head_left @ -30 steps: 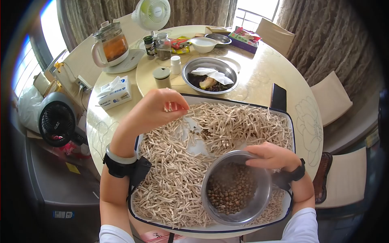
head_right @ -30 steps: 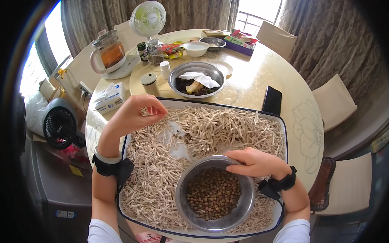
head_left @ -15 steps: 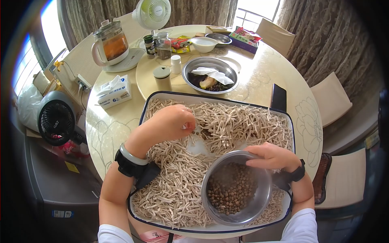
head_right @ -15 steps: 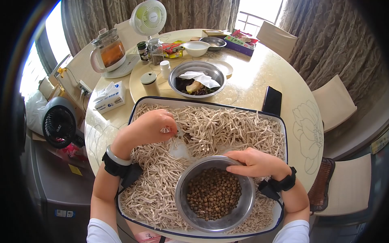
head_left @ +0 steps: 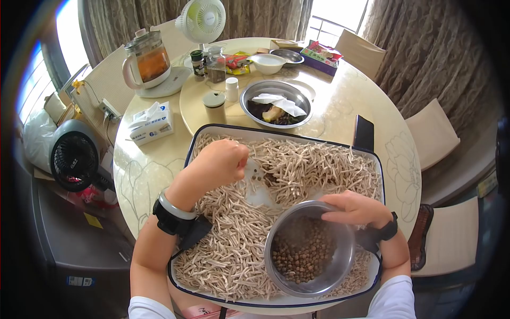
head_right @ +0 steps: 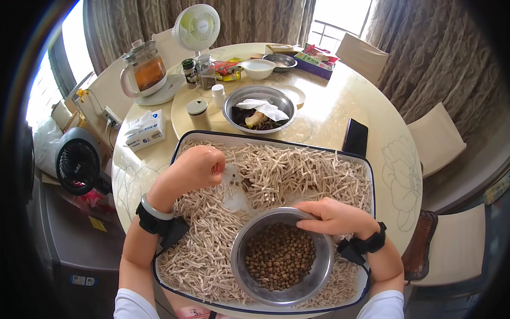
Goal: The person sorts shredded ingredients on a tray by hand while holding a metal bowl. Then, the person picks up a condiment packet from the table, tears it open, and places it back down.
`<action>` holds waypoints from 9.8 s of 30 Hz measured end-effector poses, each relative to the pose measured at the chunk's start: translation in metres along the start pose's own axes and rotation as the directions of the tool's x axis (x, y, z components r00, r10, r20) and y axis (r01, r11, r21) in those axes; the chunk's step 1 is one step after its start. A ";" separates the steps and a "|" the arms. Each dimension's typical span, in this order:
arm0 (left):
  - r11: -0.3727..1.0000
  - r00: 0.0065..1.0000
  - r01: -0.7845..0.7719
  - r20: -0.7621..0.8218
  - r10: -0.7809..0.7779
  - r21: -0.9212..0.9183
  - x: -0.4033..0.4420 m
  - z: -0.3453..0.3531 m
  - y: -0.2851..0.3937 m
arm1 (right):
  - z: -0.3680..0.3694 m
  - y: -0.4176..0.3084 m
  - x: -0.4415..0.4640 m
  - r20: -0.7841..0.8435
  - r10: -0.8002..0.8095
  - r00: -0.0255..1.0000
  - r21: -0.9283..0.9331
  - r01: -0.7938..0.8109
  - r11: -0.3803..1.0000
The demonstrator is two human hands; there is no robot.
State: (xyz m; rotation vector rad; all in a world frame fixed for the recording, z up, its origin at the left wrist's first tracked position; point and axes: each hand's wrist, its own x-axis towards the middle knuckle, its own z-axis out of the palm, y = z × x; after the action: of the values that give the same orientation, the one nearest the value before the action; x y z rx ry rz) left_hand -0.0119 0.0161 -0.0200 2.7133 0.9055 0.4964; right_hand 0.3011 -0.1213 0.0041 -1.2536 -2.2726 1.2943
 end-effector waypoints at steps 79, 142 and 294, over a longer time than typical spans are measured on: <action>0.977 0.978 -0.140 0.130 0.161 -0.160 0.004 0.004 0.016 | -0.002 -0.004 -0.002 0.038 0.059 0.998 -0.007 -0.058 0.998; 0.910 0.971 -0.134 0.130 0.199 -0.391 0.000 -0.003 0.020 | -0.004 -0.010 -0.008 0.063 -0.005 0.998 -0.063 0.009 0.998; 0.481 0.873 -0.245 -0.408 -0.268 -0.842 0.003 -0.055 0.043 | -0.054 -0.206 0.088 -0.253 0.214 0.943 -0.746 -0.331 0.577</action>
State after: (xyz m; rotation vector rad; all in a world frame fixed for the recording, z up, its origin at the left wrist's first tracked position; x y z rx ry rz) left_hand -0.0081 -0.0096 0.0447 1.5959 0.4969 1.2869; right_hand 0.1634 -0.0710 0.1816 -1.9475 -2.6990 0.1497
